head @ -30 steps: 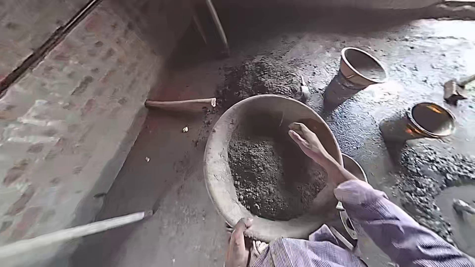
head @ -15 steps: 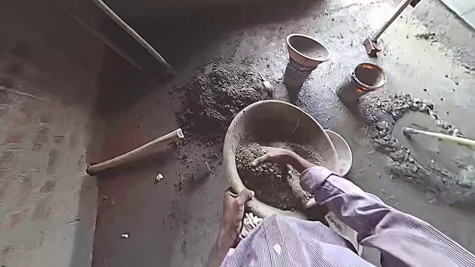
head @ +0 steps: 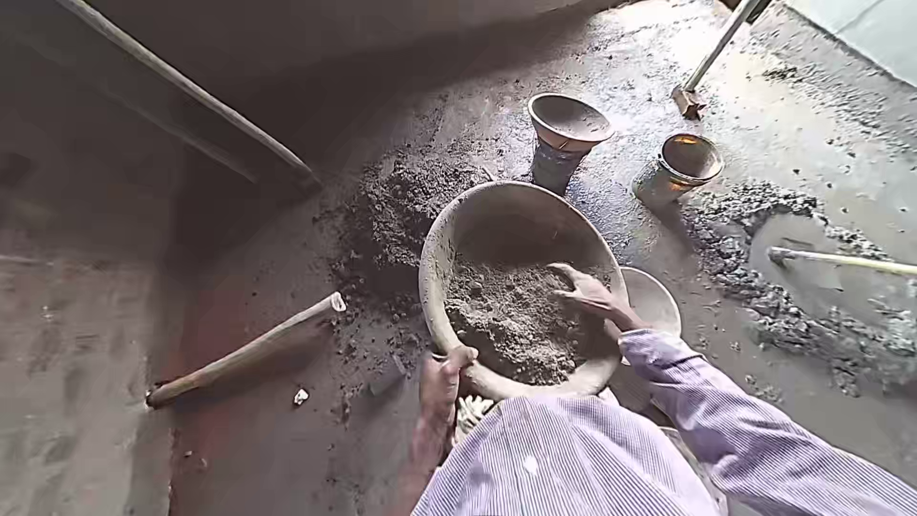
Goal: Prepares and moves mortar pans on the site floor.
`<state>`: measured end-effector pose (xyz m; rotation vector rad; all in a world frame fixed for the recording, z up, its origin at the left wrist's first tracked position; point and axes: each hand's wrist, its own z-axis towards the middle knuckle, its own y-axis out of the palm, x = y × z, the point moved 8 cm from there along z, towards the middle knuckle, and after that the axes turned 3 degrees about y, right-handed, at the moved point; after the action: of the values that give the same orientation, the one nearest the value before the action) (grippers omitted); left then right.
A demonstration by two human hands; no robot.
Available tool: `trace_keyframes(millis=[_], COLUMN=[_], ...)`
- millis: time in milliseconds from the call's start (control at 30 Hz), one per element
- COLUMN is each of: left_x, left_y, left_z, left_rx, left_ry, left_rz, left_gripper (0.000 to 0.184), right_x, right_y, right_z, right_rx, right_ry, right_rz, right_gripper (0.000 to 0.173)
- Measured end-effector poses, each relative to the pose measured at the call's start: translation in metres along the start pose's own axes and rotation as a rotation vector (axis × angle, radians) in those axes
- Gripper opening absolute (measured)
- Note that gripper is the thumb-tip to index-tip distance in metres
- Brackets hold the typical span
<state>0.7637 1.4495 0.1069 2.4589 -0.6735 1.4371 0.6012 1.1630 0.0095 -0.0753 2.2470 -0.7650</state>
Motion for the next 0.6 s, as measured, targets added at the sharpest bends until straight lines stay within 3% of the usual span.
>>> trace_keyframes(millis=[100, 200, 367, 500, 600], left_x=[0.016, 0.016, 0.022, 0.025, 0.022], left_y=[0.012, 0.015, 0.026, 0.024, 0.018], left_z=[0.017, 0.019, 0.02, 0.021, 0.016], left_rx=[0.01, 0.03, 0.016, 0.011, 0.035], left_ry=[0.03, -0.003, -0.019, 0.03, 0.06], left_rz=[0.064, 0.105, 0.148, 0.1, 0.066], left_gripper=[0.034, 0.037, 0.047, 0.044, 0.04], right_x=[-0.01, -0.014, -0.073, -0.102, -0.098], right_y=[0.015, 0.031, 0.049, 0.036, 0.014], right_z=[-0.01, -0.019, 0.012, 0.014, 0.028], right_rx=[-0.098, -0.16, -0.332, -0.202, -0.038], right_ry=[0.11, 0.268, 0.001, -0.009, -0.248], right_rz=[0.683, 0.973, 0.901, 0.843, 0.602], right_gripper=[0.056, 0.037, 0.044, 0.037, 0.042])
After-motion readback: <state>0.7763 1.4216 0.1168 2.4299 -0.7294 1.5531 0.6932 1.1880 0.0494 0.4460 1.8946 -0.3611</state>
